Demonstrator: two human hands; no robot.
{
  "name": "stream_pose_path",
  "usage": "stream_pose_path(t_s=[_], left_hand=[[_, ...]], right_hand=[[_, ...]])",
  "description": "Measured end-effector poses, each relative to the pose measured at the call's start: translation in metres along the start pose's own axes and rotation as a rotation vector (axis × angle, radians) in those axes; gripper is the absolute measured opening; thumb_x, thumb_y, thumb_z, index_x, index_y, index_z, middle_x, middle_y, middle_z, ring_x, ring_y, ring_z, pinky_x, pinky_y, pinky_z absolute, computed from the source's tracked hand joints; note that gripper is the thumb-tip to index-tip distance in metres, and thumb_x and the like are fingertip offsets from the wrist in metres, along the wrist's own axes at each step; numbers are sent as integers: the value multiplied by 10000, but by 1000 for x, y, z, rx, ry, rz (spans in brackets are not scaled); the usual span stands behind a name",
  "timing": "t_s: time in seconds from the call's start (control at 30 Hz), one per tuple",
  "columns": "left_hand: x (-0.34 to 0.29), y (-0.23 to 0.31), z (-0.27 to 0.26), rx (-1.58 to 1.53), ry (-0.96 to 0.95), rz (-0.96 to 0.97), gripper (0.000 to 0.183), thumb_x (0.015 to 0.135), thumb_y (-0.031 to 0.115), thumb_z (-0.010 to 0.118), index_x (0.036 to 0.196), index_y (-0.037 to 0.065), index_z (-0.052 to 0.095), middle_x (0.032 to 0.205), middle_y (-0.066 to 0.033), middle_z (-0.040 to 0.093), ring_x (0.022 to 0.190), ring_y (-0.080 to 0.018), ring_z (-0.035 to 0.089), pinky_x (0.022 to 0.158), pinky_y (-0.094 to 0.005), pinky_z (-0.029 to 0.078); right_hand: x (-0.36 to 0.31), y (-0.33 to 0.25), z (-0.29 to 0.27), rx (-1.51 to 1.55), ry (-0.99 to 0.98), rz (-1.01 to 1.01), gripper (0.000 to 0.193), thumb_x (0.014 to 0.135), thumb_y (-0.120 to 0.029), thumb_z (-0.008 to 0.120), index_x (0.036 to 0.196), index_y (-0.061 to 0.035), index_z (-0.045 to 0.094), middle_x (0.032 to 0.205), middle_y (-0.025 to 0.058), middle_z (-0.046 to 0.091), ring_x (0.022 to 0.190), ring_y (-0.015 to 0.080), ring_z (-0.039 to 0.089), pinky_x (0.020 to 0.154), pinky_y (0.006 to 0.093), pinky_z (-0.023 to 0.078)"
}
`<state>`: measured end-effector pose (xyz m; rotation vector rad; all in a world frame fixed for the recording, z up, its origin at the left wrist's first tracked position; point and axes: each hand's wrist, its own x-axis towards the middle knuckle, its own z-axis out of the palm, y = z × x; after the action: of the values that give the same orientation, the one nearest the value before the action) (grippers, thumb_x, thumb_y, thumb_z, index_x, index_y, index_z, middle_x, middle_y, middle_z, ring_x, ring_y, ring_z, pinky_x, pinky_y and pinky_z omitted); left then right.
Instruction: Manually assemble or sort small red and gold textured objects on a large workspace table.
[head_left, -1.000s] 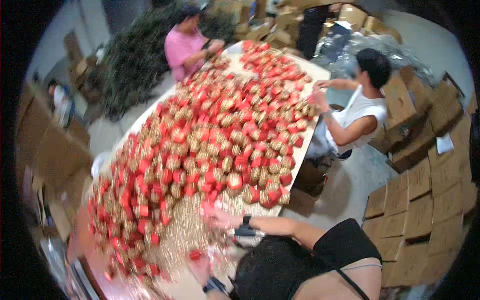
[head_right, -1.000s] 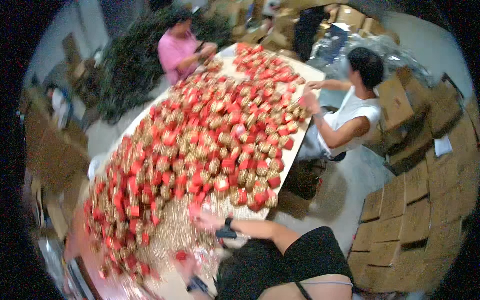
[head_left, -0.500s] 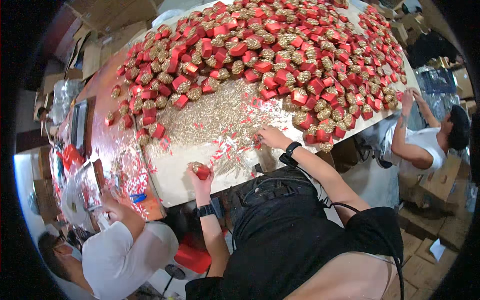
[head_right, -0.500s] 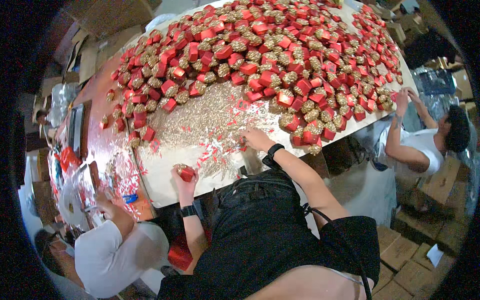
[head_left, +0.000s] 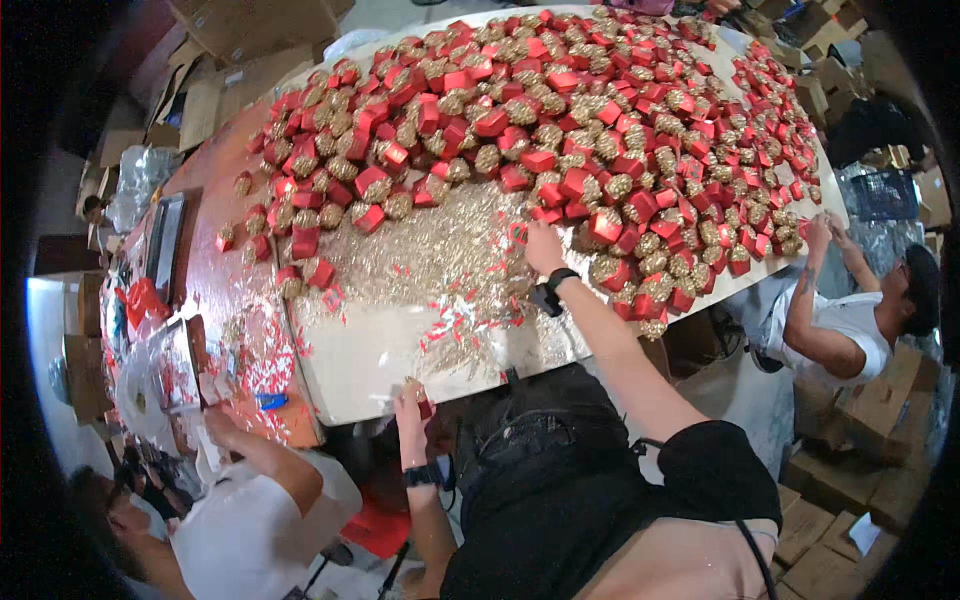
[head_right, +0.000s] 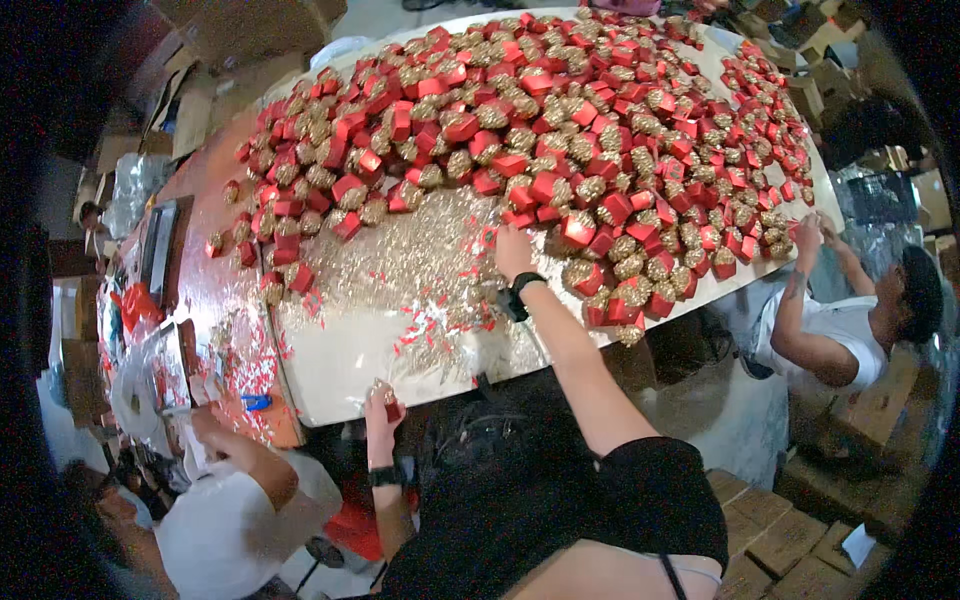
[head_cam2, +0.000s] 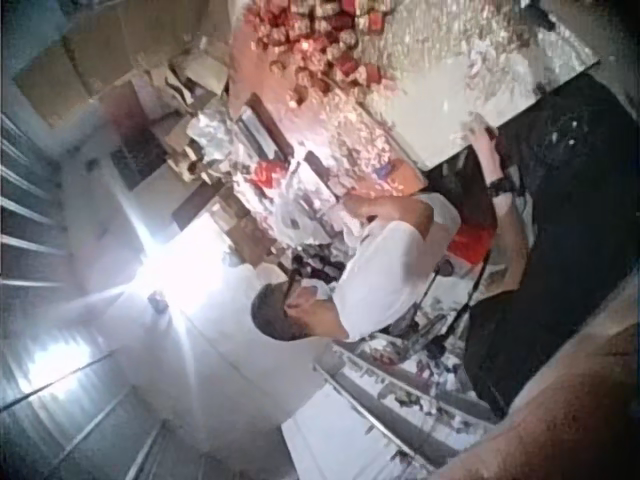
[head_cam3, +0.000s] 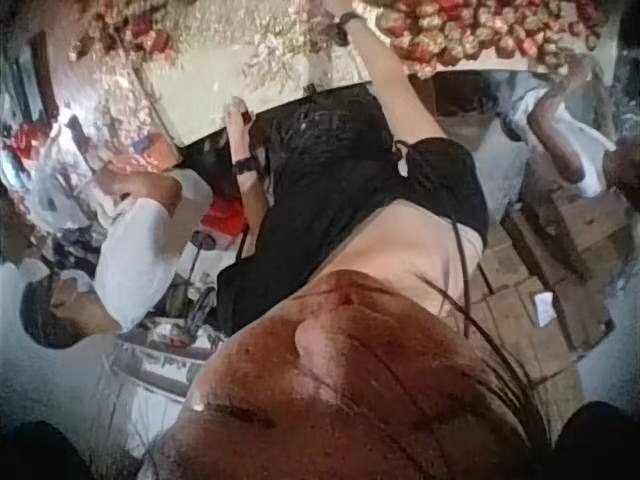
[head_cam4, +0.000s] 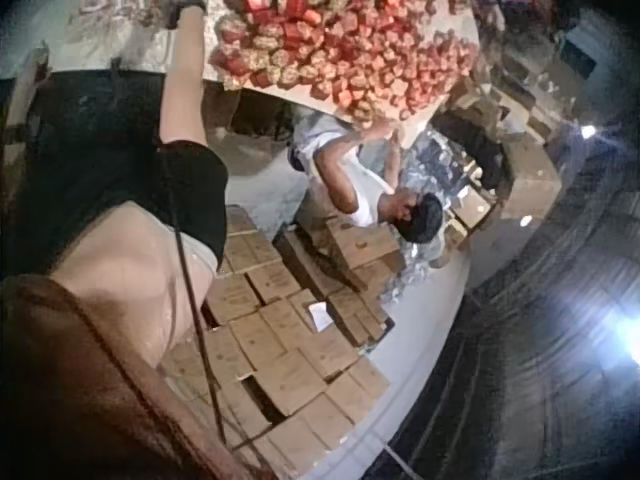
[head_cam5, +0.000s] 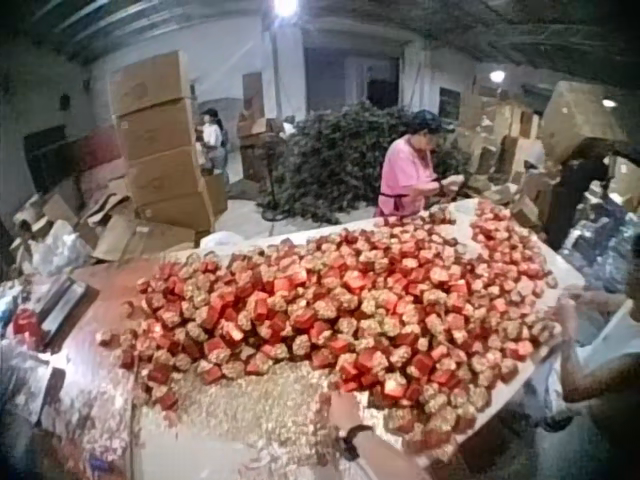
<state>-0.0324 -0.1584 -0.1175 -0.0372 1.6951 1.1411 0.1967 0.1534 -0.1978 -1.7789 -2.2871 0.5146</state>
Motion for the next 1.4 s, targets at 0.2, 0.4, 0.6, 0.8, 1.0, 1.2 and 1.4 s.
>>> stream_pose_path(t_s=[0.2,0.4,0.6,0.8,1.0,1.2,1.4], left_hand=[[20,-16,-35,27,-94,108,209,846,251,552,905,81,447,678,-19,483,529,-125,496,415,-254,408],[24,-10,20,200,-195,38,237,817,208,578,919,38,449,691,-44,507,540,-127,511,437,-253,419],[59,-8,6,460,-285,88,259,849,276,523,876,29,448,702,-63,499,546,-133,457,470,-259,397],[91,-5,11,493,-305,211,295,837,278,548,893,11,437,687,-70,492,538,-140,466,454,-266,402],[41,30,62,573,-289,196,370,831,323,559,936,-16,452,716,-90,501,605,-158,500,506,-280,428],[59,16,55,721,-403,261,507,818,413,561,1160,58,437,970,-160,486,837,-211,491,745,-367,408],[55,9,63,380,-240,196,300,800,233,596,946,32,428,732,-69,515,572,-150,526,484,-278,453]], right_hand=[[-9,-61,15,-236,240,28,203,684,-76,524,879,-23,541,898,178,512,737,322,533,608,417,419],[16,-16,33,-137,252,-126,377,702,-166,566,1064,-67,520,898,120,573,887,261,537,684,356,475],[14,-18,35,-201,153,-330,222,709,-117,523,912,-38,567,857,85,570,876,252,537,733,345,462],[7,-14,21,-94,171,-190,206,690,-72,541,880,6,559,898,146,561,862,263,551,685,359,497],[-10,17,20,-144,72,-216,145,762,-122,486,863,-26,523,923,121,517,840,257,560,675,340,492],[-41,19,40,-383,337,-515,331,768,-99,477,1058,61,475,1164,224,448,1014,309,506,800,384,453],[-56,2,31,-241,63,-513,198,750,-122,500,787,42,604,879,145,536,877,286,519,736,365,456]])
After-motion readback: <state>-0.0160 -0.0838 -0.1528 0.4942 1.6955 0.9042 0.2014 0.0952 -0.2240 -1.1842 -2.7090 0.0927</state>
